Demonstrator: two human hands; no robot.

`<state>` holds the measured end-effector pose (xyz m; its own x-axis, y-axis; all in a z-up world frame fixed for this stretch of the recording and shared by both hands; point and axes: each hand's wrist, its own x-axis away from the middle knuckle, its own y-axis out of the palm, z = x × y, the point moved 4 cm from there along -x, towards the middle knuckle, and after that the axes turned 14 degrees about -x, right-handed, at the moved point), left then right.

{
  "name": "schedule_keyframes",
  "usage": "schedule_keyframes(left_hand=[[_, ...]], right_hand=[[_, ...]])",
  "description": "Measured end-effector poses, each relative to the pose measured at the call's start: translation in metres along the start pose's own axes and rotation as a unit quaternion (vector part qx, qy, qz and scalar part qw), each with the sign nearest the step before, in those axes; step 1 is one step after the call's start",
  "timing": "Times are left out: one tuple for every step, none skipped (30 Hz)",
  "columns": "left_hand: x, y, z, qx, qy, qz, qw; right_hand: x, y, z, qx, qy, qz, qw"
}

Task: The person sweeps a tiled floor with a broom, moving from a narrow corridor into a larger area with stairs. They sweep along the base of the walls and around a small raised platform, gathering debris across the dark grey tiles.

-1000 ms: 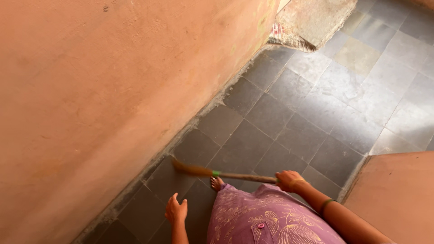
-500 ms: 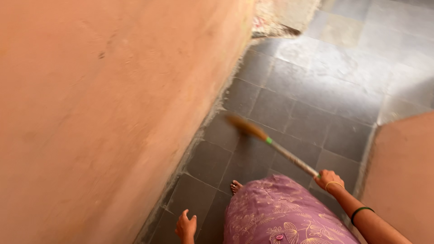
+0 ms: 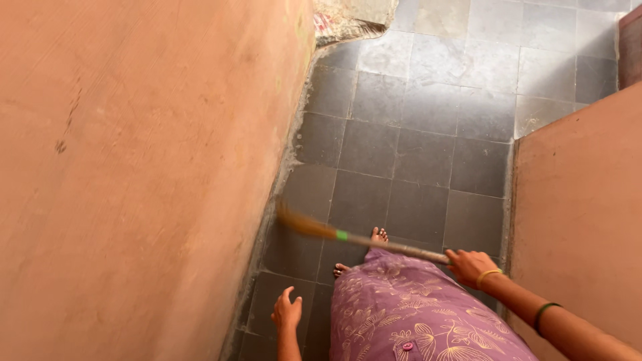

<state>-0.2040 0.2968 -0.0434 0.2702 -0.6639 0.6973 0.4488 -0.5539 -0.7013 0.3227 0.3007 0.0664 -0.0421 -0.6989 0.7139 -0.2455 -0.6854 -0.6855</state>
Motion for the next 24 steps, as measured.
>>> schedule_keyframes(left_hand=[[-0.004, -0.004, 0.004, -0.002, 0.010, 0.007, 1.000], [-0.005, -0.005, 0.007, -0.003, 0.019, 0.011, 1.000], [-0.006, -0.006, 0.008, -0.005, 0.028, 0.015, 0.999], [-0.006, -0.006, 0.008, -0.012, 0.025, 0.005, 1.000], [-0.006, -0.008, 0.007, -0.019, 0.021, -0.004, 1.000], [-0.009, -0.012, 0.008, -0.024, 0.017, -0.010, 1.000], [-0.012, -0.016, 0.008, 0.007, 0.006, -0.014, 1.000], [-0.012, -0.017, 0.006, 0.039, -0.007, -0.021, 0.999], [-0.014, -0.019, 0.005, 0.071, -0.021, -0.027, 0.997], [-0.016, -0.021, 0.004, 0.086, -0.011, -0.013, 0.996], [-0.022, -0.024, 0.007, 0.101, -0.001, 0.002, 0.995], [-0.026, -0.026, 0.009, 0.113, 0.010, 0.016, 0.993], [-0.027, -0.027, 0.008, 0.118, 0.008, 0.020, 0.993], [-0.033, -0.029, 0.013, 0.123, 0.009, 0.026, 0.992], [-0.035, -0.031, 0.017, 0.128, 0.011, 0.033, 0.991], [-0.037, -0.033, 0.023, 0.128, 0.022, 0.039, 0.991], [-0.039, -0.035, 0.029, 0.128, 0.033, 0.045, 0.990], [-0.040, -0.035, 0.035, 0.127, 0.044, 0.050, 0.990], [-0.039, -0.034, 0.040, 0.118, 0.044, 0.047, 0.991], [-0.039, -0.033, 0.047, 0.109, 0.046, 0.043, 0.992], [-0.039, -0.034, 0.052, 0.099, 0.048, 0.040, 0.993], [-0.038, -0.034, 0.057, 0.088, 0.048, 0.030, 0.995], [-0.036, -0.034, 0.060, 0.076, 0.048, 0.019, 0.996], [-0.036, -0.035, 0.064, 0.064, 0.047, 0.009, 0.997]], right_hand=[[-0.012, 0.009, -0.010, 0.019, 0.022, -0.042, 0.999], [-0.017, 0.019, -0.012, 0.039, 0.044, -0.087, 0.995], [-0.021, 0.024, -0.017, 0.058, 0.016, -0.066, 0.996], [-0.029, 0.030, -0.025, 0.077, -0.014, -0.043, 0.996], [-0.032, 0.032, -0.029, 0.096, -0.042, -0.020, 0.994], [-0.037, 0.030, -0.021, 0.089, 0.008, -0.029, 0.996], [-0.041, 0.026, -0.014, 0.081, 0.059, -0.038, 0.994], [-0.041, 0.023, -0.004, 0.075, 0.109, -0.050, 0.990], [-0.040, 0.015, 0.008, 0.049, 0.136, -0.029, 0.989], [-0.040, 0.007, 0.019, 0.024, 0.162, -0.011, 0.986], [-0.045, -0.004, 0.029, 0.005, 0.181, 0.014, 0.983], [-0.047, -0.012, 0.037, -0.014, 0.201, 0.039, 0.979], [-0.050, -0.019, 0.042, -0.022, 0.202, 0.063, 0.977], [-0.054, -0.028, 0.047, -0.032, 0.204, 0.091, 0.974], [-0.055, -0.034, 0.048, -0.041, 0.205, 0.119, 0.971], [-0.058, -0.039, 0.046, -0.044, 0.194, 0.145, 0.969], [-0.062, -0.043, 0.041, -0.047, 0.182, 0.172, 0.967], [-0.062, -0.046, 0.039, -0.049, 0.172, 0.197, 0.964], [-0.061, -0.046, 0.036, -0.059, 0.163, 0.194, 0.966], [-0.059, -0.043, 0.031, -0.070, 0.156, 0.193, 0.966], [-0.055, -0.039, 0.025, -0.080, 0.149, 0.192, 0.967], [-0.051, -0.034, 0.018, -0.090, 0.146, 0.196, 0.966], [-0.043, -0.028, 0.012, -0.099, 0.142, 0.200, 0.964], [-0.035, -0.021, 0.007, -0.105, 0.124, 0.199, 0.966]])
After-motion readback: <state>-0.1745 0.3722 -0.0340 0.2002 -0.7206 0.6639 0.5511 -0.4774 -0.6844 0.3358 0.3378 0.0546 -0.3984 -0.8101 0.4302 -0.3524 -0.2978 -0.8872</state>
